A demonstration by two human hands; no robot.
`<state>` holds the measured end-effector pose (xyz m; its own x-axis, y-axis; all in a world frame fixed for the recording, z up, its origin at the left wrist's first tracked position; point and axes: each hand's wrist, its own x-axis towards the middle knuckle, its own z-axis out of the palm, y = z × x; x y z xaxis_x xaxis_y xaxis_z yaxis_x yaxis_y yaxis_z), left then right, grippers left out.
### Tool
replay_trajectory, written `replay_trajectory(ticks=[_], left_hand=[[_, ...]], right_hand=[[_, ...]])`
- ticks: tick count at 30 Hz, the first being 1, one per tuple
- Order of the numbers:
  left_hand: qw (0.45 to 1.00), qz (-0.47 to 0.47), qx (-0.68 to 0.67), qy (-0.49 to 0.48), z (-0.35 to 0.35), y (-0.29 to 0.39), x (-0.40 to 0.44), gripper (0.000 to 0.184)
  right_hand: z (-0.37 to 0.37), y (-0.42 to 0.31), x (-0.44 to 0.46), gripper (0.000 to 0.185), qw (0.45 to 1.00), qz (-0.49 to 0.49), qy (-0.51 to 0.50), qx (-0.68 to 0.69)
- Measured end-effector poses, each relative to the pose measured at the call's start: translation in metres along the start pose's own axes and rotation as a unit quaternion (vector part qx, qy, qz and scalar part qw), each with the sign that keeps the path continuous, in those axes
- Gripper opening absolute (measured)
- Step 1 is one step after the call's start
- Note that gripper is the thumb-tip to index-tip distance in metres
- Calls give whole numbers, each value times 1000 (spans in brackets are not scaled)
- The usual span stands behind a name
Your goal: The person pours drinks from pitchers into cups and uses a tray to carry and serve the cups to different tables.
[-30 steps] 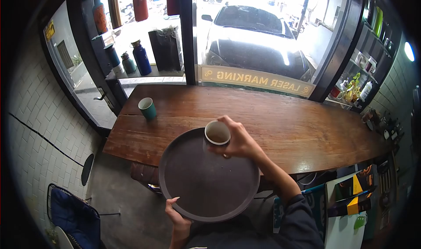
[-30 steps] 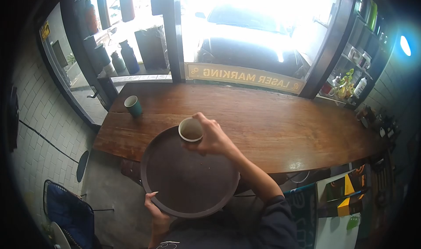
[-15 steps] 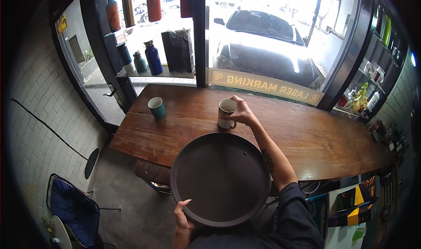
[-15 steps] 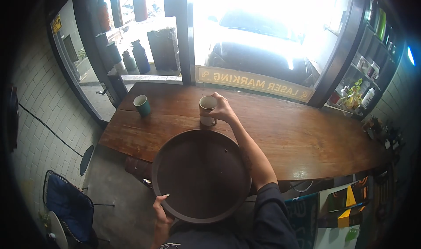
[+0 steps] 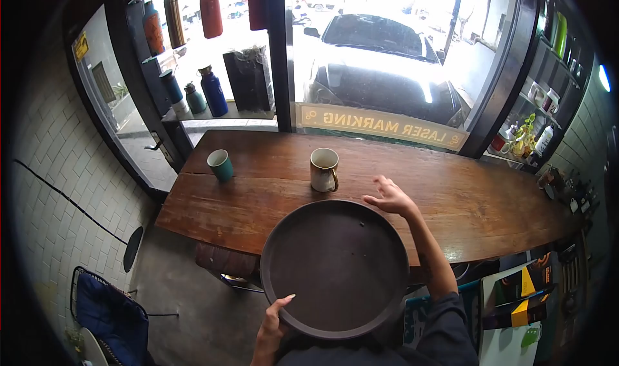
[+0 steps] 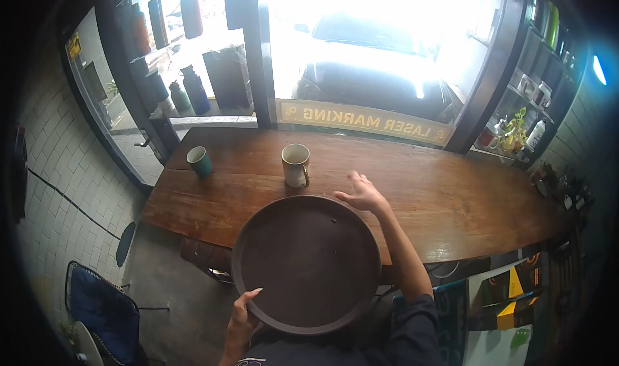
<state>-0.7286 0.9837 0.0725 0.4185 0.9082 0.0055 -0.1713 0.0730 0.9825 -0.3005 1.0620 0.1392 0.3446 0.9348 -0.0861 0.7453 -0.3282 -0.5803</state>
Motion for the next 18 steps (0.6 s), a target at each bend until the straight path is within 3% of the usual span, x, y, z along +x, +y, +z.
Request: replay_trajectory(ticks=[1, 2, 4, 5, 6, 9, 10, 11, 12, 15, 16, 18], left_hand=[[973, 195, 102, -63, 0, -8, -2, 28], [973, 196, 102, -64, 3, -6, -1, 28], [962, 214, 90, -147, 8, 6, -1, 48], [961, 213, 90, -152, 12, 16, 0, 48], [960, 151, 78, -222, 18, 30, 3, 53], [908, 227, 104, -338, 42, 26, 26, 47], [941, -24, 35, -335, 59, 37, 30, 44], [898, -249, -57, -359, 68, 18, 37, 47], [821, -464, -124, -309, 77, -1, 45, 53], [797, -480, -154, -332, 115, -13, 53, 51], [832, -441, -109, -320, 134, -1, 55, 50], [818, -453, -61, -350, 155, -16, 68, 51]], right_hand=[[-10, 16, -17, 68, 1000, 22, -9, 4], [-18, 33, -33, 57, 999, 43, -18, 8], [-24, 63, -74, 42, 997, 31, 58, -45], [-29, 68, -96, 40, 997, 56, 48, -23], [-30, 74, -118, 38, 995, 81, 61, -27], [-35, 75, -177, 35, 987, 147, 68, -7], [-34, 79, -195, 33, 987, 143, 77, -8], [-32, 84, -210, 31, 986, 139, 87, -10], [-31, 87, -223, 31, 986, 144, 90, -9], [-21, 106, -257, 26, 957, 207, 168, 116], [-16, 123, -266, 24, 943, 200, 223, 147], [-14, 140, -284, 24, 916, 193, 300, 186]])
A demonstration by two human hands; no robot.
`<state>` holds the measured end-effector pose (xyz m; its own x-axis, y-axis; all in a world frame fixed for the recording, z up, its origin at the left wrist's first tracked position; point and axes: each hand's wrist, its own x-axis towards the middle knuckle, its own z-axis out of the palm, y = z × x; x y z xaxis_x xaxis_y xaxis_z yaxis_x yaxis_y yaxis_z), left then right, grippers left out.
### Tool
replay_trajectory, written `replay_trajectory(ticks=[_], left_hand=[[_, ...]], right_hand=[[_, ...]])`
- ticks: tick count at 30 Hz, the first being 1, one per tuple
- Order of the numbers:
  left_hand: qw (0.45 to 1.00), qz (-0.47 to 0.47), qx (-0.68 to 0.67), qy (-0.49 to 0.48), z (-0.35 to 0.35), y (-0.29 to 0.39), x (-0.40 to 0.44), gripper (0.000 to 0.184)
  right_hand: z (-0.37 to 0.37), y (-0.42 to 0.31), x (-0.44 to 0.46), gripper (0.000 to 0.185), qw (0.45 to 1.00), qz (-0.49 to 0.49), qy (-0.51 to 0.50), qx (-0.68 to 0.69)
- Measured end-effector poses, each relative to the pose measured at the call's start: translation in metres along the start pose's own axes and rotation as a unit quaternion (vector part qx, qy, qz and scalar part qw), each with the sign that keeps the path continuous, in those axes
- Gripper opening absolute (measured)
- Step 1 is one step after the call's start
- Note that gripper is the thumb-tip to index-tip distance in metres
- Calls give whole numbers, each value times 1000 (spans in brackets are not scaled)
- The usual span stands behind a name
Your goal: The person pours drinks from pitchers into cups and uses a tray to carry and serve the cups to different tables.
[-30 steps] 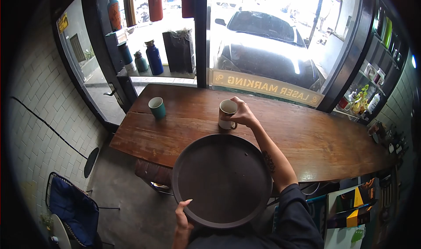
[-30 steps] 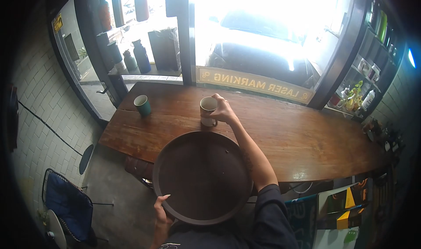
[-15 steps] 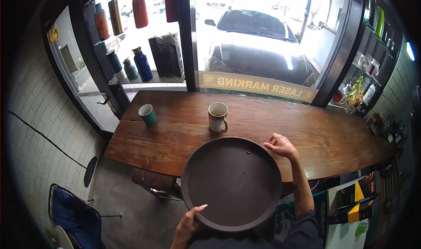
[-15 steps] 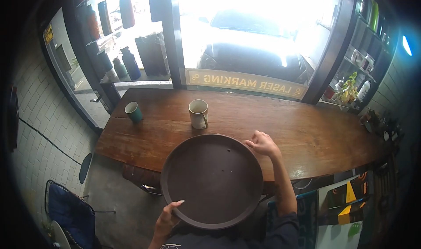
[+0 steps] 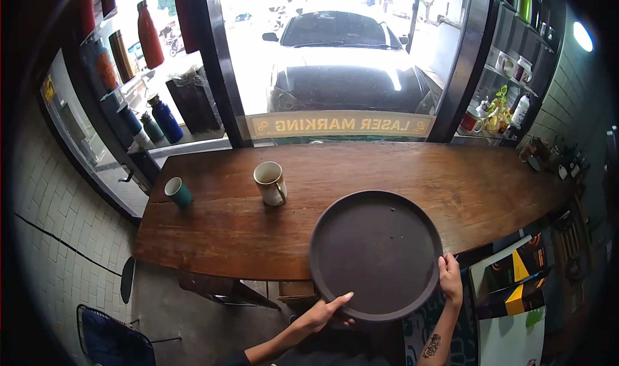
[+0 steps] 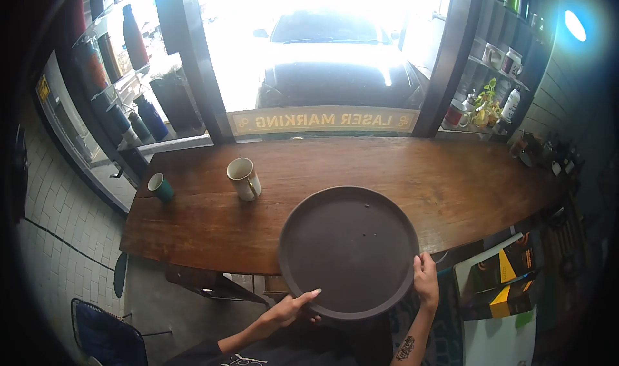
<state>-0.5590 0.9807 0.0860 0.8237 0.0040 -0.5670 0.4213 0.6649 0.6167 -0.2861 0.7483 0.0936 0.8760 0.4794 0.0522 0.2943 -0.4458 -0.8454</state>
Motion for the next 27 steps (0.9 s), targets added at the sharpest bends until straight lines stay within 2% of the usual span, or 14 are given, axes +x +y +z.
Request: replay_trajectory(ticks=[1, 3, 6, 9, 13, 14, 16, 17, 19, 20, 21, 23, 24, 27], left_hand=[[999, -31, 41, -4, 2, 4, 15, 52], [999, -13, 42, -20, 20, 12, 37, 59], [989, 130, -1, -69, 62, 13, 41, 67], [985, 129, -16, -112, 59, 7, 48, 69], [985, 140, -17, -100, 47, 11, 41, 60], [983, 157, -17, -95, 44, 10, 39, 57], [981, 175, -34, -79, 37, 6, 34, 51], [980, 181, -45, -73, 33, 3, 31, 49], [978, 194, -63, -41, 24, -5, 22, 39], [976, 202, -77, -14, 18, -11, 17, 36], [974, 209, -91, 13, 11, -17, 10, 34], [969, 221, -99, 56, -9, -29, -4, 32], [967, 227, -92, 65, -19, -34, -15, 31], [962, 244, -77, 99, -58, -49, -53, 28]], right_hand=[[-5, 13, -1, 24, 998, -36, 43, 27], [-19, 43, 0, 24, 992, -3, 88, 88], [-39, 55, 5, 25, 985, 0, 166, 54], [-50, 72, 15, 25, 976, 15, 216, 37], [-39, 92, 33, 31, 957, -7, 287, 51], [-36, 98, 32, 31, 960, -5, 277, 49], [-29, 83, 29, 29, 950, 78, 246, 174], [-20, 70, 25, 29, 953, 81, 237, 170], [1, 29, 12, 32, 852, 232, 232, 407], [13, 62, 9, 40, 821, 205, 204, 492], [25, 62, 3, 40, 825, 211, 195, 487], [52, 56, -16, 45, 809, 181, 216, 516], [64, 19, -20, 42, 770, 223, 265, 536], [105, 48, -39, 40, 808, 180, 223, 515]])
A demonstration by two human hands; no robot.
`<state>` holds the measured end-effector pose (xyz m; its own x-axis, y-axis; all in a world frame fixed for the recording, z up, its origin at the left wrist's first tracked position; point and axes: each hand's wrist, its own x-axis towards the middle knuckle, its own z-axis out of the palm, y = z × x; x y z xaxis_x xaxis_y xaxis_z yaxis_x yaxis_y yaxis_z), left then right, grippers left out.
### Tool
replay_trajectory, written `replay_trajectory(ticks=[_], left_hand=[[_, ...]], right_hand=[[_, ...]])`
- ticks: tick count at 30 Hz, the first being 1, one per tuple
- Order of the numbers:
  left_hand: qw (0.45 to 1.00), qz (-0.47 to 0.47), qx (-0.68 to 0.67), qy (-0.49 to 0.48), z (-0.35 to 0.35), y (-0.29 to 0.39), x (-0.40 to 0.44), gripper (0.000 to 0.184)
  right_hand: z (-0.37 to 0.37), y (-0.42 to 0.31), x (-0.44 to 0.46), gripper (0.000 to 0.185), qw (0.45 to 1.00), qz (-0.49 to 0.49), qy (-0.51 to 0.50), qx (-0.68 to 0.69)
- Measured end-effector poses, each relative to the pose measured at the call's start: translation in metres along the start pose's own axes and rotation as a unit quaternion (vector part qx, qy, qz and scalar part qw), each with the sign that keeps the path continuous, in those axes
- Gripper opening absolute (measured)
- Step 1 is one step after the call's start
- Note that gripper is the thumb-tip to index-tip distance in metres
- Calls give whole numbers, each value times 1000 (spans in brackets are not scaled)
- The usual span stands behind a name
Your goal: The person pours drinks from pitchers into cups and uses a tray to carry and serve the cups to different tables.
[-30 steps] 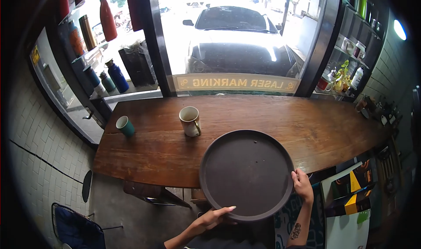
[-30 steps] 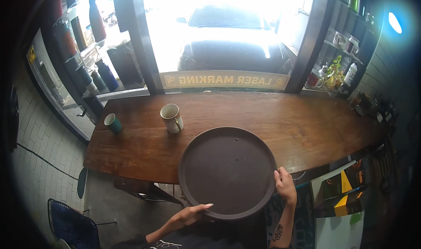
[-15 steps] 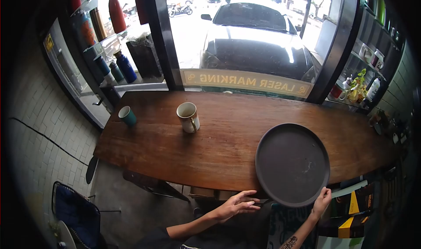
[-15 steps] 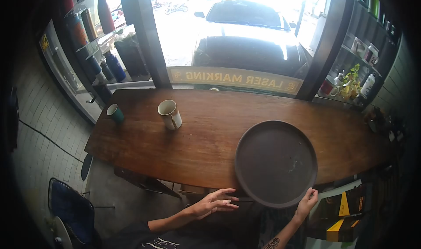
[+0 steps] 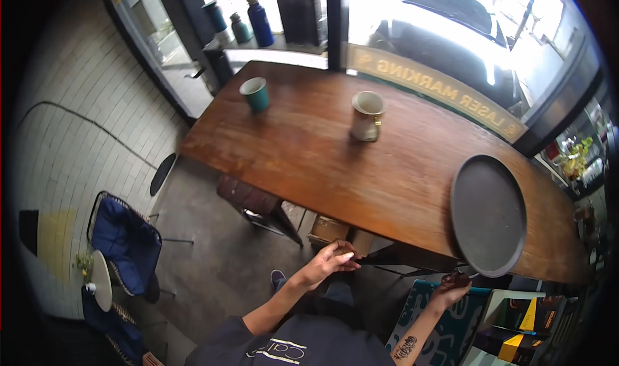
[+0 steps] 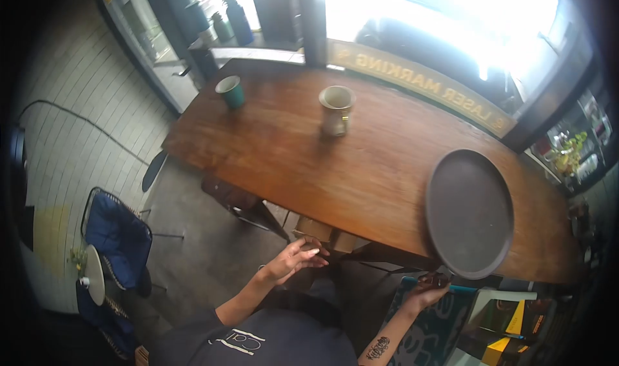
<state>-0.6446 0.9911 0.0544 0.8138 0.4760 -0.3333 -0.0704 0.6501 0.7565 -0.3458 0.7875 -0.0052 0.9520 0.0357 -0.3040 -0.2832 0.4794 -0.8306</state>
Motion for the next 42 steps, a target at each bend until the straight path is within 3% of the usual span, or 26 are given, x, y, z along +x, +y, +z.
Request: replay_trajectory(ticks=[2, 5, 6, 7, 10, 15, 19, 24, 26, 27, 29, 30, 32, 34, 42], left_hand=[[999, 7, 7, 31, -37, 1, -24, 28], [998, 22, 0, 60, -100, -5, -66, 28], [997, 26, -7, 69, -119, -8, -83, 28], [995, 21, -23, 95, -136, -11, -103, 28], [989, 16, -28, 142, -211, -14, -152, 29], [965, -34, 8, 260, -320, -33, -220, 32], [958, -54, 20, 282, -386, -31, -238, 32], [950, -48, 92, 294, -453, -8, -199, 39], [949, -25, 170, 264, -495, 9, -152, 45], [944, -14, 184, 272, -505, 18, -136, 51], [932, 20, 214, 290, -555, 4, -90, 75], [934, 26, 216, 285, -565, 25, -72, 75], [904, 36, 274, 325, -577, 44, -61, 86], [917, 29, 256, 304, -603, 48, -28, 99], [923, -127, 258, 257, -616, 100, 28, 105]], right_hand=[[8, 37, -15, 39, 1000, 9, 22, -19], [-10, 121, -26, 31, 985, 114, -119, -46], [-6, 145, -44, 31, 983, 120, -127, -53], [-5, 170, -68, 29, 971, 196, -124, -65], [-4, 258, -127, 25, 898, 399, -161, -87], [28, 341, -249, 26, 793, 536, -185, -221], [66, 374, -280, 31, 778, 463, -288, -312], [131, 414, -278, 44, 789, 364, -332, -366], [172, 441, -276, 52, 803, 241, -305, -451], [186, 447, -277, 62, 802, 254, -297, -451], [175, 511, -244, 62, 826, 249, -301, -406], [183, 536, -228, 62, 843, 247, -311, -363], [216, 514, -261, 61, 843, 212, -278, -408], [229, 517, -258, 59, 855, 195, -259, -404], [215, 531, -264, 52, 881, 179, -163, -407]])
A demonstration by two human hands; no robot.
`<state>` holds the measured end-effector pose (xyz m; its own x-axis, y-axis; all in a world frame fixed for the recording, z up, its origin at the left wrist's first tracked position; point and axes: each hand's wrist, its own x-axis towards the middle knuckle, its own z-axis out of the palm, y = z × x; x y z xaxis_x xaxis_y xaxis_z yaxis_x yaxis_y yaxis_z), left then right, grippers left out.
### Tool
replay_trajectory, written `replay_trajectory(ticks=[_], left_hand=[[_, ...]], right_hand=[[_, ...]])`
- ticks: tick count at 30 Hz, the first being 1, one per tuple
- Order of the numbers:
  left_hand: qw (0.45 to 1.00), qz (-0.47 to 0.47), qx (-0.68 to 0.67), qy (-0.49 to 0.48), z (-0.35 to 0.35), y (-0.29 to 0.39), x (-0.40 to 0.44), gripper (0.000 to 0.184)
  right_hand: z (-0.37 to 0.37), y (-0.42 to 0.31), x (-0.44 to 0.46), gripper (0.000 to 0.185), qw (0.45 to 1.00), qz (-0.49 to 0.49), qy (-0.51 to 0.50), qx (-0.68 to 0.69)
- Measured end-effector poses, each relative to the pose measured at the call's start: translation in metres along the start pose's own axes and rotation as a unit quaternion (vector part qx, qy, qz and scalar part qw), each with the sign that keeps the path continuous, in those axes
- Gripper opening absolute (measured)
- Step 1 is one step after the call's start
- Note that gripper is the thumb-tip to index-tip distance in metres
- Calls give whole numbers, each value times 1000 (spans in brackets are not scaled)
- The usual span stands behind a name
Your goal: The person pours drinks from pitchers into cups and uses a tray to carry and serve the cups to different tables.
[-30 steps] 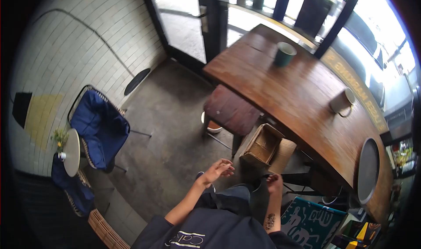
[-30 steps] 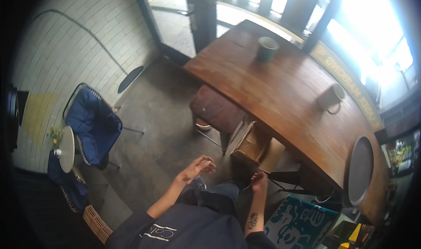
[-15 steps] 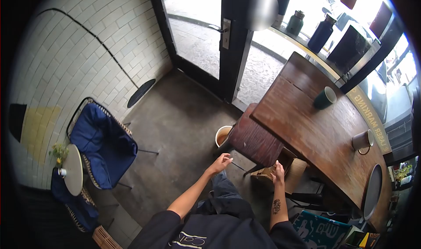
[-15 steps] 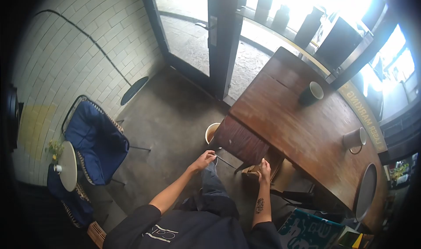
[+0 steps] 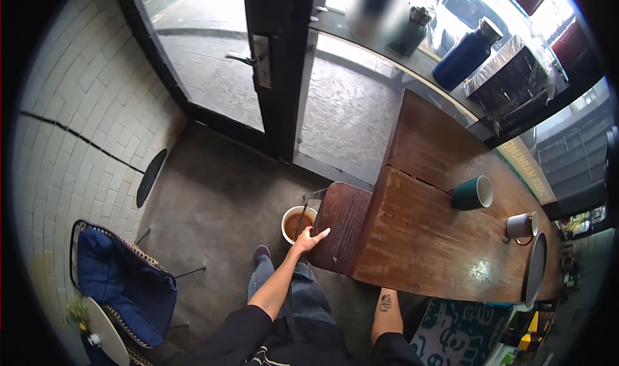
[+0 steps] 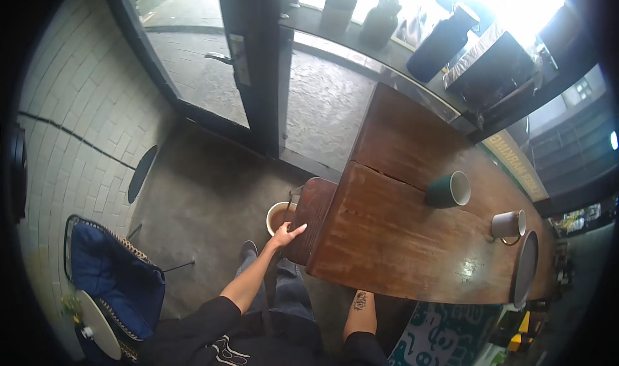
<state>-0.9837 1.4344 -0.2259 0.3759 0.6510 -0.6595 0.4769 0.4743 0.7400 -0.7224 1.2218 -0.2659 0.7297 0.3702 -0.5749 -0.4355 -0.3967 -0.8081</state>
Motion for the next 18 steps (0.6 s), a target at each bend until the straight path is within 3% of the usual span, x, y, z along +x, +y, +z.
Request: replay_trajectory(ticks=[5, 9, 10, 15, 16, 18], left_hand=[[999, -5, -25, 38, -4, -30, 35, 97], [999, 19, 12, 33, -44, 16, 2, 98], [999, 10, 37, 12, -56, 19, 3, 108], [997, 40, 43, 47, -95, 39, 8, 116], [997, 67, -24, 4, -101, 45, 3, 117], [1000, 15, 17, 9, -104, 25, 24, 97]], right_hand=[[18, 23, -2, 48, 999, 17, 26, 13], [33, 36, 0, 45, 999, 26, 39, 20], [38, 39, 0, 44, 999, 26, 40, 20], [59, 42, 3, 40, 999, 24, 35, 19], [61, 44, 4, 40, 999, 24, 34, 18], [66, 44, 7, 38, 999, 20, 34, 9]])
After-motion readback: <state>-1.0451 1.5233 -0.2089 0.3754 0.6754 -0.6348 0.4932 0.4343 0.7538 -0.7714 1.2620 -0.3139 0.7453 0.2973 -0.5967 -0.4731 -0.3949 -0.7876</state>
